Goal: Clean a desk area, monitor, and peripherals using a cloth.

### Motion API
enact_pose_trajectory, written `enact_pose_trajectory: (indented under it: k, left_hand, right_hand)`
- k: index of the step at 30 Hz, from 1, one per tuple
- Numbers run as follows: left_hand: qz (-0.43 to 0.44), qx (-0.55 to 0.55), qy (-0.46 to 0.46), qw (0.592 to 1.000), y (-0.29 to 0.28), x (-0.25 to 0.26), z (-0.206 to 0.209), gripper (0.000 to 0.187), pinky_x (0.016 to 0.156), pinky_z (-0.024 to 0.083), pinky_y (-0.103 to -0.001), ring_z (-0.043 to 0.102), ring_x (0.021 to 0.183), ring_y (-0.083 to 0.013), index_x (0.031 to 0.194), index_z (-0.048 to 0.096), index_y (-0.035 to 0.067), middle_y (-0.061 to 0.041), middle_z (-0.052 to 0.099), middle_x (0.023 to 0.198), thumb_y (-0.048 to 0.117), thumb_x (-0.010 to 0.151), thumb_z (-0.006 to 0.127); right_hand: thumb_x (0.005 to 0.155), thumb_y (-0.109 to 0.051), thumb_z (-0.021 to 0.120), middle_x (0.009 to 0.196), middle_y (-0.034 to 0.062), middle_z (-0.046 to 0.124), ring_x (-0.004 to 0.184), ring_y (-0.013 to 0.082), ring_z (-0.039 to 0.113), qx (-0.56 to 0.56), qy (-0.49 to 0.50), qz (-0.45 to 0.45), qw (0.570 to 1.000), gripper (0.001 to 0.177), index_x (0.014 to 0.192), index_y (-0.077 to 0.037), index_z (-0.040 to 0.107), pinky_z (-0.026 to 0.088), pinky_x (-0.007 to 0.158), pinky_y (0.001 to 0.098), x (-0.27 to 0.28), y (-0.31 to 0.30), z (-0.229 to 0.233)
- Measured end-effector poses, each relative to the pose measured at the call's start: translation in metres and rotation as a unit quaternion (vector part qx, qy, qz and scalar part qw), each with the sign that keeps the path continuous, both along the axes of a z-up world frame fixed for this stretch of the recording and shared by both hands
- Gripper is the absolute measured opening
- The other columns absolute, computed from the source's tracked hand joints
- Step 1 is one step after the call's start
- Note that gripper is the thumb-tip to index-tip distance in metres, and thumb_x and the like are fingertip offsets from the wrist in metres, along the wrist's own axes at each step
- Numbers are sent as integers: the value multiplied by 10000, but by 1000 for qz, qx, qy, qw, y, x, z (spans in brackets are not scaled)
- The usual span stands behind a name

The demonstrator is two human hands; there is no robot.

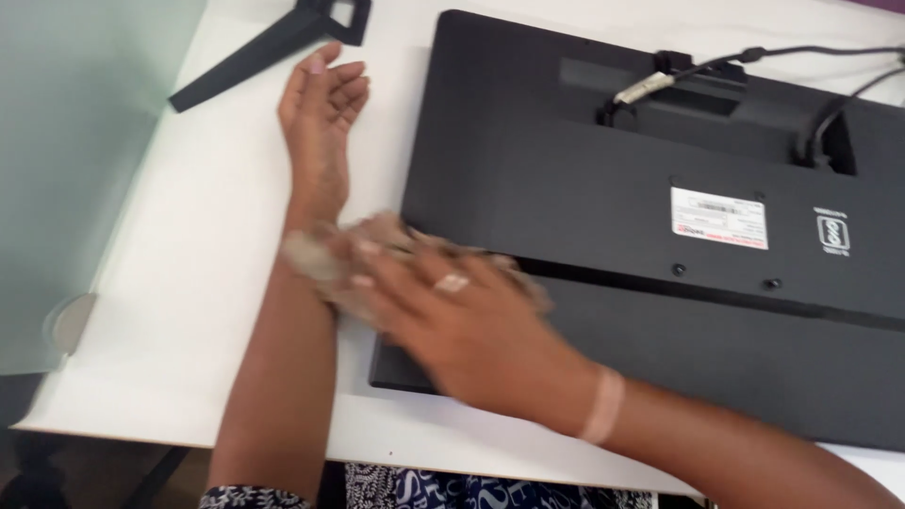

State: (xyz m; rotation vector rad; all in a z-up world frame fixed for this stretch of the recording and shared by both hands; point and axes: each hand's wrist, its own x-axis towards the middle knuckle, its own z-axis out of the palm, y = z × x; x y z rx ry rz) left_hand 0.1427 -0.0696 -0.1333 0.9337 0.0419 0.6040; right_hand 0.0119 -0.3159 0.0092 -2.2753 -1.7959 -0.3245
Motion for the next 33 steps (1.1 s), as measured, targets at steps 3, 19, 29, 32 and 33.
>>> enact_pose_trajectory:
  k: [3,19,29,32,33]
  left_hand:
    - [-12,0,-15,1000,9,3,-9,415,969,583,-347,695,982,-176,1331,596,4,-113,712,1101,328,1072,593]
    - [15,124,55,991,-14,-18,27,257,1052,591,-346,678,1040,-151,1295,608,29,-75,698,1112,205,1117,548]
    - [17,103,29,994,-3,-14,10,304,1019,588,-345,676,1026,-154,1320,604,19,-88,703,1132,204,1078,592]
    - [-5,88,18,996,-2,-12,5,316,1020,584,-343,671,1028,-155,1327,610,20,-96,703,1142,213,1077,613]
    - [-13,87,4,996,-2,-11,4,323,1023,584,-346,668,1032,-156,1333,611,19,-101,700,1146,222,1082,629]
  right_hand:
    - [968,-141,598,1505,188,506,1337,374,532,-16,12,-8,1000,433,1379,-7,584,506,954,510,0,9,1]
    - [743,-84,690,1370,101,641,1333,312,545,-53,107,-353,928,530,1265,-172,715,521,1033,426,29,-404,-24]
    - [831,-199,652,1356,92,531,1253,367,445,-26,105,-111,988,528,1358,-232,659,354,926,574,-7,-80,-3]
    - [932,-198,603,1385,66,556,1287,360,469,-24,146,-51,988,409,1336,-235,658,362,965,575,-28,-29,-3]
    - [1010,-182,584,1394,36,575,1322,321,494,-2,169,-29,985,308,1295,-255,674,372,1067,552,-34,-20,-5]
